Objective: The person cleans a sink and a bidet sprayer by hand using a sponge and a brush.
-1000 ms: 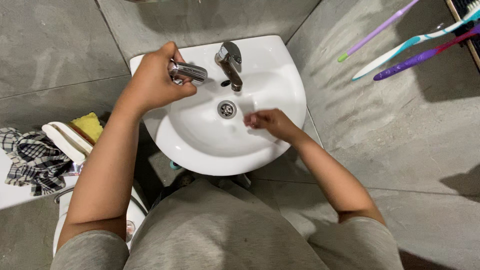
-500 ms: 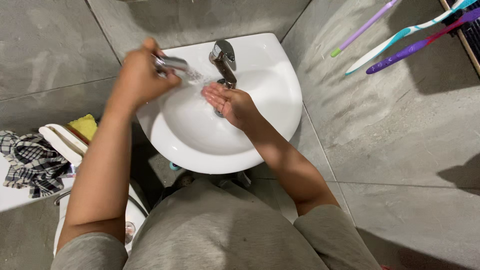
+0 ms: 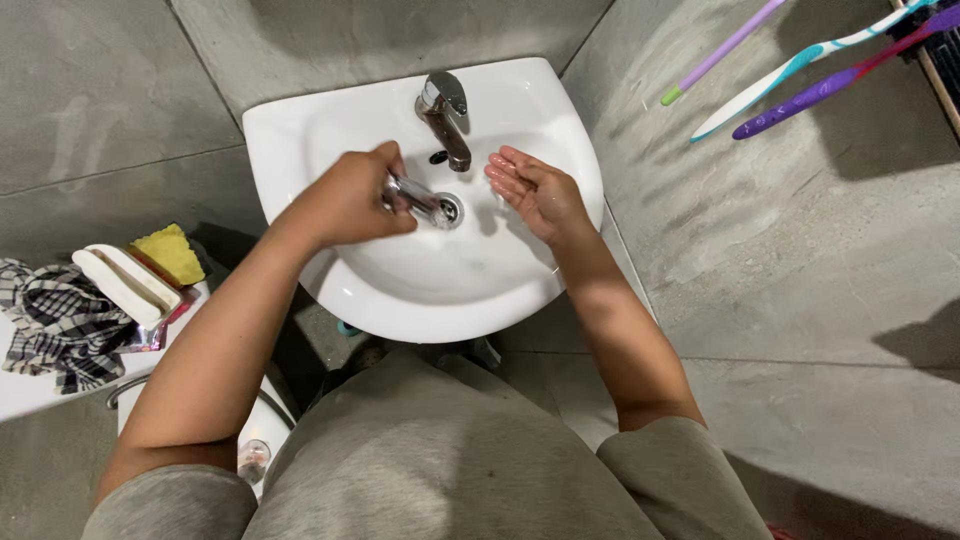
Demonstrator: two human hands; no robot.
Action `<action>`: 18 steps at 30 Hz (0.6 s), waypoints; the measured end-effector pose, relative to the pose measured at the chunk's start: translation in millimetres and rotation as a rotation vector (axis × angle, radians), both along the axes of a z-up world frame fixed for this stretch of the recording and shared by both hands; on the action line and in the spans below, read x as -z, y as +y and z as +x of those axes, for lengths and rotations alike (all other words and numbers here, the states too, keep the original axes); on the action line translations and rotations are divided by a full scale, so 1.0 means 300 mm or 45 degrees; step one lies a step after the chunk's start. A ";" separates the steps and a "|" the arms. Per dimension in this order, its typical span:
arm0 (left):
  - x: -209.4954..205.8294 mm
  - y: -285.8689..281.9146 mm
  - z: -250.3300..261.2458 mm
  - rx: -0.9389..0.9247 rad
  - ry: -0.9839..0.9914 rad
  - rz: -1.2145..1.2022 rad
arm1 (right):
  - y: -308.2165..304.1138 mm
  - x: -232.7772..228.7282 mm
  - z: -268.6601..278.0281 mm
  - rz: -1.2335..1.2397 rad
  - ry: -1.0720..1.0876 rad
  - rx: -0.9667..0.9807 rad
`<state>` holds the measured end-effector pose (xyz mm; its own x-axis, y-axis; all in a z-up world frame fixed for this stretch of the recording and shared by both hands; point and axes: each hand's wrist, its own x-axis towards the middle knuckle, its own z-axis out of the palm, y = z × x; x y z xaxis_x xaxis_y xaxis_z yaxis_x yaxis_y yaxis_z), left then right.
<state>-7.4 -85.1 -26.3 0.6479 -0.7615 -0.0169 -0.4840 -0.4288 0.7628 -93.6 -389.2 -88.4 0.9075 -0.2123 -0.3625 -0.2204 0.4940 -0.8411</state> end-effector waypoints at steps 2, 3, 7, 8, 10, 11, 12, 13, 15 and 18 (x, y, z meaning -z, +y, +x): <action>0.012 0.020 0.047 -0.090 -0.161 -0.124 | -0.037 0.000 -0.014 0.026 -0.019 -0.006; 0.015 0.043 0.076 -0.207 -0.145 -0.158 | -0.052 0.002 -0.024 0.013 -0.016 0.016; 0.003 0.126 0.150 -0.444 -0.200 -0.237 | -0.083 0.005 -0.054 -0.013 0.002 0.119; -0.004 0.137 0.149 -0.446 -0.174 -0.250 | -0.083 0.005 -0.060 -0.012 0.002 0.122; -0.016 0.136 0.126 -0.450 -0.150 -0.263 | -0.077 0.006 -0.067 -0.078 0.084 0.154; -0.018 0.123 0.101 -0.311 -0.029 -0.238 | -0.073 0.008 -0.071 -0.077 0.083 0.153; -0.021 0.107 0.075 -0.172 0.090 -0.214 | -0.069 0.010 -0.075 -0.055 0.073 0.120; -0.023 0.087 0.047 -0.173 0.090 -0.215 | -0.066 0.011 -0.079 -0.035 0.062 0.085; -0.021 0.054 0.006 -0.037 -0.020 -0.067 | -0.054 0.012 -0.082 -0.063 0.063 0.029; -0.011 0.033 0.040 -0.153 0.005 -0.013 | -0.031 0.007 -0.089 -0.105 0.077 -0.040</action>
